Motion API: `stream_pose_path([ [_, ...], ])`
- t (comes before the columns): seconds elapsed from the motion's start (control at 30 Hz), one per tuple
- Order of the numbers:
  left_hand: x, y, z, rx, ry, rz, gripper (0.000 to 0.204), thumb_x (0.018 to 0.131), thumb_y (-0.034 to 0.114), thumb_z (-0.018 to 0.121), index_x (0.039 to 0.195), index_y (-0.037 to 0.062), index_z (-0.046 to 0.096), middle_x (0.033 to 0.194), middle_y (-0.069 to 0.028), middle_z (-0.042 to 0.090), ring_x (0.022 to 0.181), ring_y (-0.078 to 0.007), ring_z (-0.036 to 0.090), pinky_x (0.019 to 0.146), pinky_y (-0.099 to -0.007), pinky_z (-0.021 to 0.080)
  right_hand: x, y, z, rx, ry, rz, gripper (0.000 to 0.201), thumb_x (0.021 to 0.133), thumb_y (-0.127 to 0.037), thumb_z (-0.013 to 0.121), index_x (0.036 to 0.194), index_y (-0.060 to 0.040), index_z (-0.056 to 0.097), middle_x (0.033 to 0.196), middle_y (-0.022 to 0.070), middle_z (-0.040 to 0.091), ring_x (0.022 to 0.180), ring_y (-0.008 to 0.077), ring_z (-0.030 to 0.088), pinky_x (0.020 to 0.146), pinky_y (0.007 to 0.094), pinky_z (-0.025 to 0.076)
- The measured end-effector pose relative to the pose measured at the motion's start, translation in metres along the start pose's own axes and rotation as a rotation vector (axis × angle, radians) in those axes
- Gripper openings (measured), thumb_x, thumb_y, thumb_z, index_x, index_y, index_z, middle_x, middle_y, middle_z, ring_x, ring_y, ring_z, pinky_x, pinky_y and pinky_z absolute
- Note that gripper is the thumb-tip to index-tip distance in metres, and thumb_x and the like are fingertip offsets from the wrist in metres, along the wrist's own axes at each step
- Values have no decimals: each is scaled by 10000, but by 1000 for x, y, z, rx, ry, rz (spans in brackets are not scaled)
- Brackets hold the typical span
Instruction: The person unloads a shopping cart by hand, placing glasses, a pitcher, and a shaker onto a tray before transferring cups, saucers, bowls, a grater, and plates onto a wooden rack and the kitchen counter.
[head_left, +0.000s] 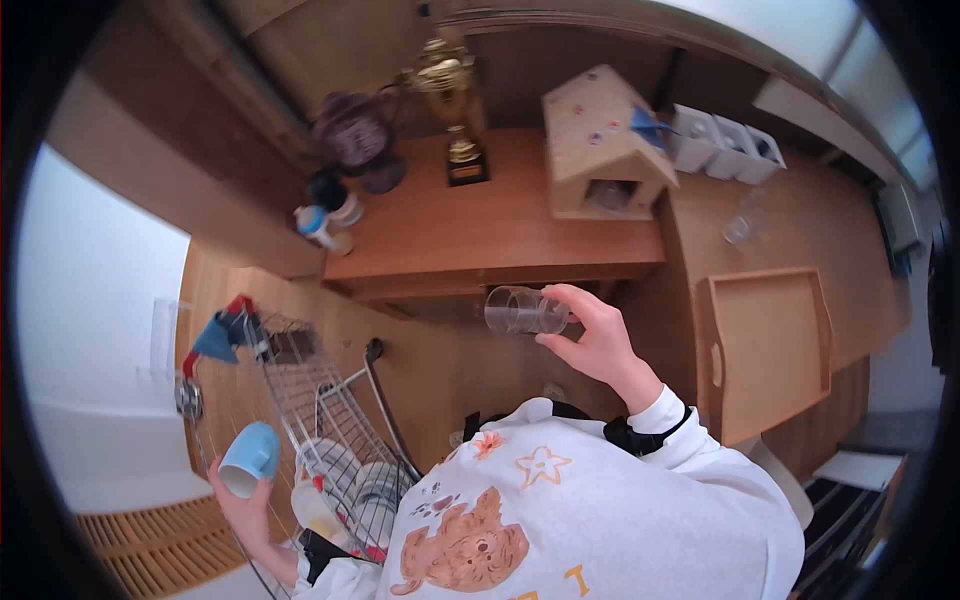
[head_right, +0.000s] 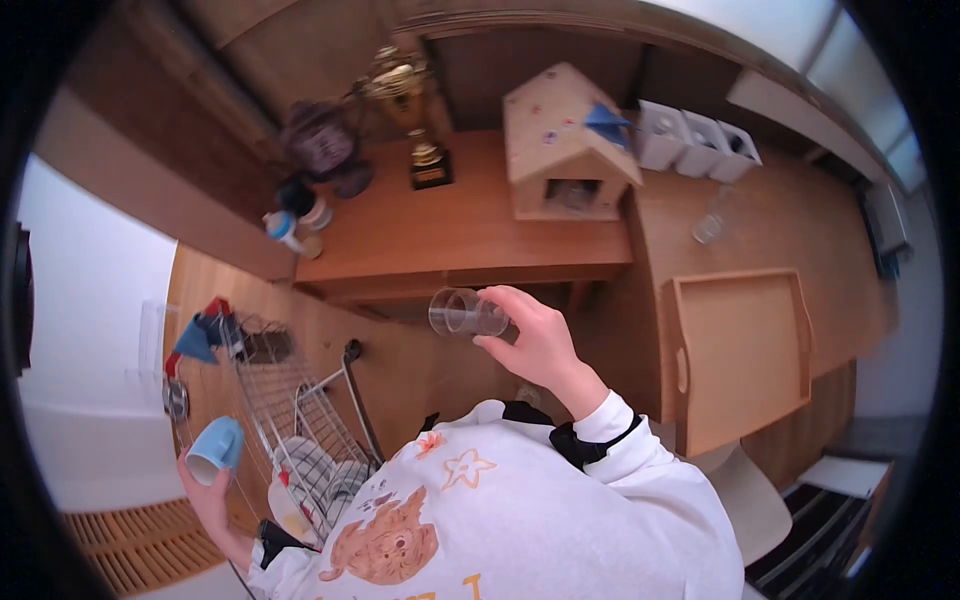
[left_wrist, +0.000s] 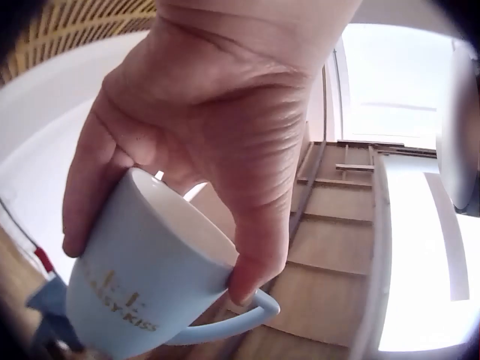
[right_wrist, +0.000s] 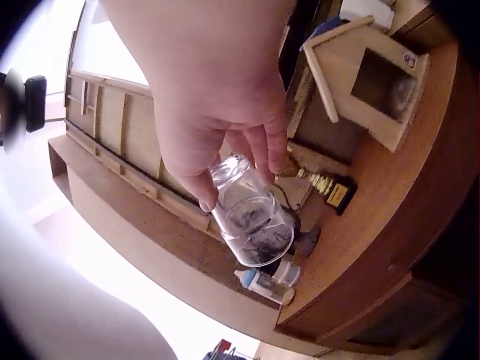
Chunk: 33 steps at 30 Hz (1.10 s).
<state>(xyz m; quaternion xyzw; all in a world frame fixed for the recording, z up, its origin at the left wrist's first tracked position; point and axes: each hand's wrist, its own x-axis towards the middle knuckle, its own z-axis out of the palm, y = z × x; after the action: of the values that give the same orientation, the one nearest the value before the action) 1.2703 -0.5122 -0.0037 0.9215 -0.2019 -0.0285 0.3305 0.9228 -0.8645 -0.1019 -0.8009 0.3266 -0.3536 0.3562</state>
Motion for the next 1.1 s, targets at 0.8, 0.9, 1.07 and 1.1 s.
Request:
stream_pose_path([
  [0.8, -5, 306, 353, 40, -827, 697, 747, 531, 241, 764, 1186, 51, 461, 1014, -166, 627, 946, -297, 629, 813, -373, 495, 56, 109, -258, -817, 66, 171, 451, 659, -174, 717, 1086, -117, 584, 986, 90, 642, 893, 278, 603, 775, 371, 498],
  [0.9, 23, 302, 373, 58, -831, 645, 759, 528, 272, 778, 1187, 55, 469, 1047, -169, 626, 984, -313, 618, 843, -383, 489, 92, 148, -259, -1009, -122, 252, 440, 644, -221, 715, 1058, -143, 590, 959, 71, 657, 945, 263, 582, 788, 373, 476],
  [1.07, 66, 290, 401, 100, -784, 555, 793, 520, 315, 800, 1197, 70, 468, 1077, -165, 624, 1011, -320, 612, 856, -394, 490, 129, 199, -255, -1120, -312, 385, 396, 651, -225, 676, 1033, -159, 595, 930, 71, 664, 978, 272, 572, 819, 391, 431],
  [1.1, 74, 289, 406, 152, -772, 535, 798, 517, 327, 805, 1195, 74, 470, 1080, -167, 625, 1019, -319, 611, 853, -399, 492, 132, 205, -255, -1119, -342, 410, 393, 655, -216, 667, 1037, -159, 594, 928, 71, 662, 983, 276, 569, 830, 397, 421],
])
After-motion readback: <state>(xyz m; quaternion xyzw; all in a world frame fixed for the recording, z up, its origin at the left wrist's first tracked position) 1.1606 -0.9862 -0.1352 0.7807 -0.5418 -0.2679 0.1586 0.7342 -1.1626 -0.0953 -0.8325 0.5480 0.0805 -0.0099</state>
